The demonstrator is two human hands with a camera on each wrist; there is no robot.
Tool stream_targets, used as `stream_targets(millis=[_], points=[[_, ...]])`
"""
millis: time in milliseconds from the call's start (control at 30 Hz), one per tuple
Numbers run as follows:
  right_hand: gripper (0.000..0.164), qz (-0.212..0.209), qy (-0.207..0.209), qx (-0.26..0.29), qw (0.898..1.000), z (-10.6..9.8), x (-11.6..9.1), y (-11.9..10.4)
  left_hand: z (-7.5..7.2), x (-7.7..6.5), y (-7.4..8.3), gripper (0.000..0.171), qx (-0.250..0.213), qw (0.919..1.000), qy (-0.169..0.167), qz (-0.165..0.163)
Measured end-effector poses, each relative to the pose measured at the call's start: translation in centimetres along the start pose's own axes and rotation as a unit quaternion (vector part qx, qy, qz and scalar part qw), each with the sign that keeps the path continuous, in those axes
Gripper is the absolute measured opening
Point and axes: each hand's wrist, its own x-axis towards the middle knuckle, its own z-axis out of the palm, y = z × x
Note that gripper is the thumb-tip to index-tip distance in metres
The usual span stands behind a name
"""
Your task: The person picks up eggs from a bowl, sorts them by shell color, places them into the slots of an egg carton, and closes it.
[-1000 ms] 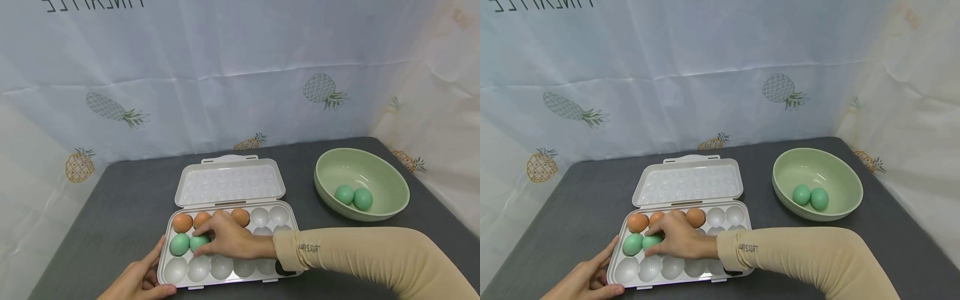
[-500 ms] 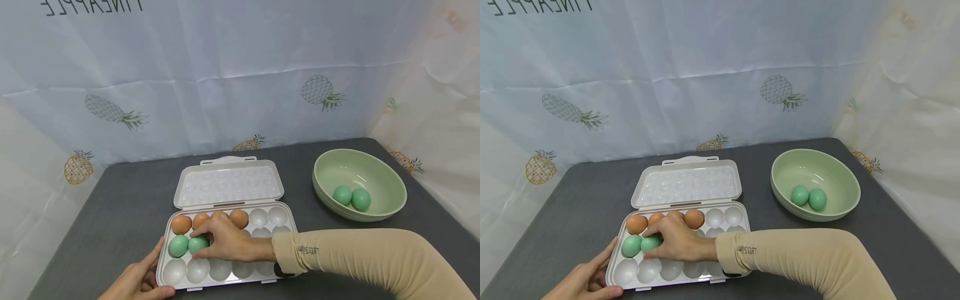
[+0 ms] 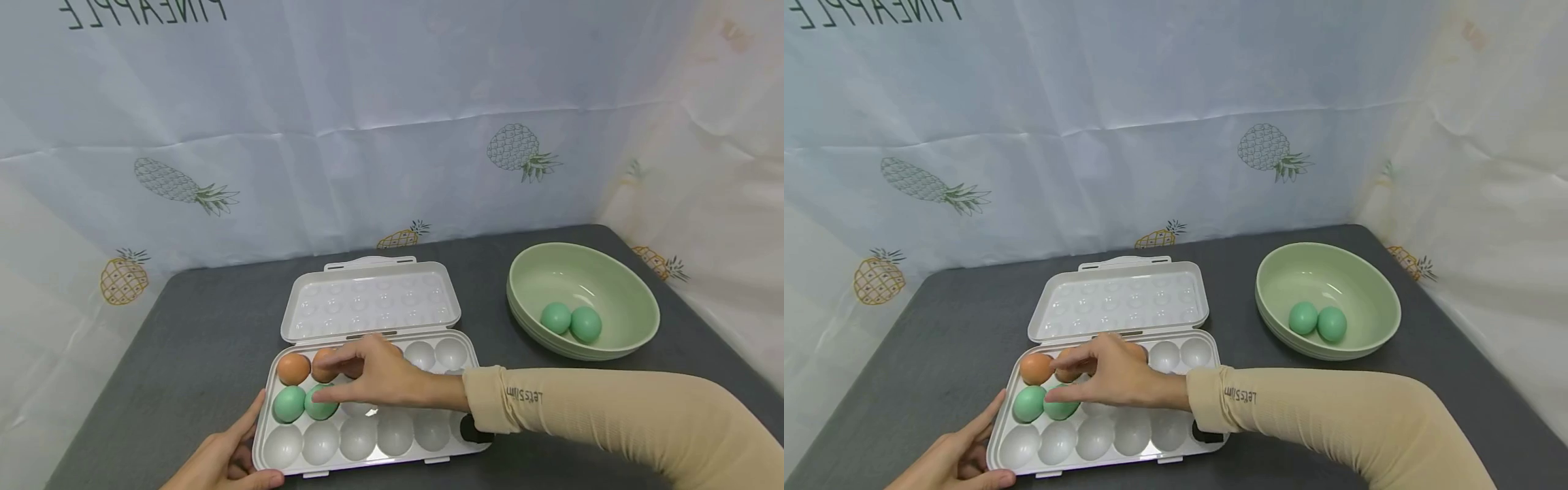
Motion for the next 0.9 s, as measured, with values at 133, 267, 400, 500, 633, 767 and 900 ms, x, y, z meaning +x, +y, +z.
stream_targets(millis=[133,267,400,500,633,767,900], points=[[0.042,0.037,0.006,0.062,0.997,-1.6,-0.2,-0.8,-0.1,0.1,0.2,0.105,-0.008,0.9995,-0.011,-0.028],[0.043,0.06,0.025,0.091,0.994,-3.4,-0.6,-1.5,-0.1,0.1,0.2,0.105,-0.011,0.9995,-0.01,-0.026],[0.038,0.036,0.049,0.067,0.996,-5.6,-1.6,-1.8,0.0,0.2,0.0,0.104,-0.002,0.9999,-0.005,-0.011],[0.035,0.012,0.074,0.033,0.997,-7.5,-2.5,-1.9,0.1,0.1,-0.1,0.104,0.006,1.0,-0.001,-0.002],[0.036,-0.008,0.111,0.029,0.993,-10.1,-3.9,-1.8,0.1,0.0,-0.2,0.105,0.009,0.9999,0.004,0.002],[0.038,-0.01,0.148,0.018,0.989,-12.9,-5.6,-1.6,0.2,0.0,-0.2,0.105,0.009,0.9999,0.005,0.008],[0.035,-0.008,0.189,-0.01,0.982,-15.6,-7.5,-1.4,0.1,0.1,-0.2,0.105,0.007,0.9999,0.004,0.008]])
